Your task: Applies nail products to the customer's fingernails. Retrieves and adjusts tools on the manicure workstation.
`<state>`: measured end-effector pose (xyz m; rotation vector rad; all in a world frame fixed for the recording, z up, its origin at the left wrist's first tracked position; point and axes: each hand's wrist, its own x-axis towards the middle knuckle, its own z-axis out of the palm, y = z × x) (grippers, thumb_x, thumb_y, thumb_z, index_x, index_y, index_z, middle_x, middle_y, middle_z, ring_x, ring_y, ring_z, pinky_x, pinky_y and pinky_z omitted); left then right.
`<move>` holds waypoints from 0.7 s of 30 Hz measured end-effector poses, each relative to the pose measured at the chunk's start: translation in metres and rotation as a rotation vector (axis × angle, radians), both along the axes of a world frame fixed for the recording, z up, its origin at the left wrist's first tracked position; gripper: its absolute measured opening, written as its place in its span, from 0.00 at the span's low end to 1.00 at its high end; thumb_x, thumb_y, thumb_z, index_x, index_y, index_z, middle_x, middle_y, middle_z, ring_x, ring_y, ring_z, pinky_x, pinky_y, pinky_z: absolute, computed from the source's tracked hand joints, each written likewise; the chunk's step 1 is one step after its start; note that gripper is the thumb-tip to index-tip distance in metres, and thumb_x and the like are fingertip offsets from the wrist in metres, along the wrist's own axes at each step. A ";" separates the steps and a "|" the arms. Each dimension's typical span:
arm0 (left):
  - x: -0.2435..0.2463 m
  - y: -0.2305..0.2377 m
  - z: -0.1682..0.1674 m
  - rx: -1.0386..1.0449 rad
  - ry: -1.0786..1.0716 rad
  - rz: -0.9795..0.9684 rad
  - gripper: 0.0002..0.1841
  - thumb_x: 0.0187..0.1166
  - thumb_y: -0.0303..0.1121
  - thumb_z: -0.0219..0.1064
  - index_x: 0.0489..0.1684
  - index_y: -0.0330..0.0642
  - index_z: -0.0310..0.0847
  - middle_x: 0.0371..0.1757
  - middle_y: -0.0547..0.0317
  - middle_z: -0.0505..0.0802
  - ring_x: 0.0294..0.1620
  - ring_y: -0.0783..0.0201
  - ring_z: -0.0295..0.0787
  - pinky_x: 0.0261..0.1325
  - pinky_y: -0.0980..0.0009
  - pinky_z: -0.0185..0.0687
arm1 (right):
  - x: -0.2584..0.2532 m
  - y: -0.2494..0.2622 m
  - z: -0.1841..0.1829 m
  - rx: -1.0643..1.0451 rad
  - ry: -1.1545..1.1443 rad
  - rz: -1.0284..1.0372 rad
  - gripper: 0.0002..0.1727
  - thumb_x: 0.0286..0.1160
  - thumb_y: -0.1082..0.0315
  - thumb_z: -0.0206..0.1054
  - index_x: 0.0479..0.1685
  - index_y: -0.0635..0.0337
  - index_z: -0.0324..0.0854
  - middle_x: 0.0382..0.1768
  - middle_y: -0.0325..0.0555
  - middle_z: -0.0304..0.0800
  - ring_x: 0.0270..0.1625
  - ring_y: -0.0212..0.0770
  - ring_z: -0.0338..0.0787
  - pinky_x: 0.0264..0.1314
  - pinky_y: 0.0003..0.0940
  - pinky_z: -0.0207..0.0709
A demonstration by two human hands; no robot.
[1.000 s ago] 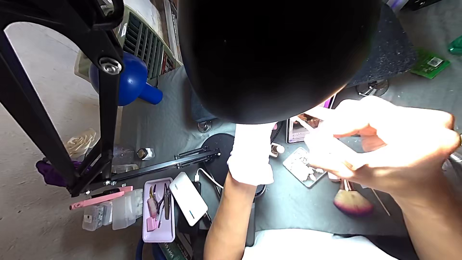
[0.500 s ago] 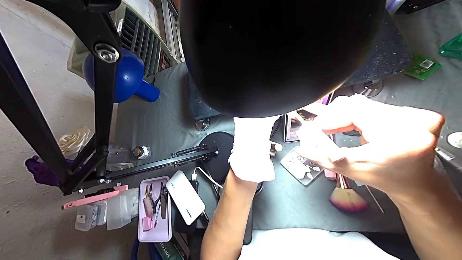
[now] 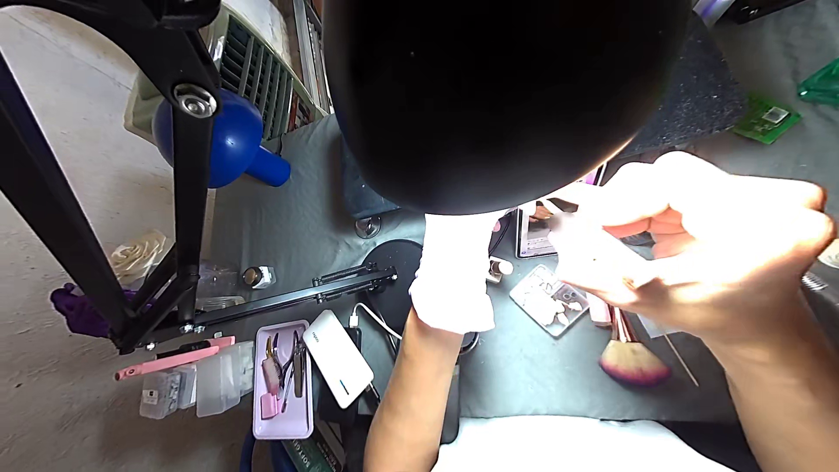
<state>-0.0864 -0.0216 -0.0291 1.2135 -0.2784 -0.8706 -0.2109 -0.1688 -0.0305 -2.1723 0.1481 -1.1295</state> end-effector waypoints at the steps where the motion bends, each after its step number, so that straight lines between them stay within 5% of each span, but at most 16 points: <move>1: 0.000 -0.001 0.003 0.044 0.002 0.003 0.06 0.86 0.30 0.59 0.42 0.51 0.81 0.29 0.69 0.84 0.30 0.79 0.82 0.33 0.85 0.79 | 0.001 0.000 0.000 -0.020 0.009 -0.019 0.14 0.66 0.57 0.76 0.33 0.55 0.79 0.33 0.33 0.89 0.37 0.19 0.89 0.38 0.14 0.82; 5: 0.001 -0.009 0.014 0.197 -0.039 -0.015 0.09 0.90 0.38 0.54 0.43 0.49 0.76 0.27 0.68 0.80 0.25 0.79 0.79 0.29 0.85 0.77 | 0.001 0.000 0.001 -0.065 0.009 -0.046 0.14 0.67 0.58 0.74 0.32 0.58 0.79 0.30 0.36 0.88 0.35 0.19 0.87 0.36 0.13 0.79; 17: 0.002 0.000 -0.002 -0.045 -0.006 -0.025 0.07 0.85 0.30 0.60 0.46 0.54 0.83 0.35 0.70 0.87 0.34 0.80 0.84 0.37 0.86 0.80 | -0.004 0.003 0.001 0.035 0.029 0.161 0.09 0.61 0.63 0.74 0.23 0.56 0.83 0.35 0.37 0.94 0.42 0.20 0.91 0.45 0.16 0.85; 21: 0.009 0.002 0.000 -0.042 -0.069 -0.084 0.06 0.86 0.34 0.59 0.42 0.55 0.83 0.32 0.71 0.85 0.30 0.79 0.80 0.33 0.85 0.76 | -0.019 0.000 0.002 0.046 0.073 0.142 0.10 0.65 0.58 0.74 0.30 0.53 0.85 0.39 0.34 0.95 0.43 0.23 0.92 0.46 0.22 0.87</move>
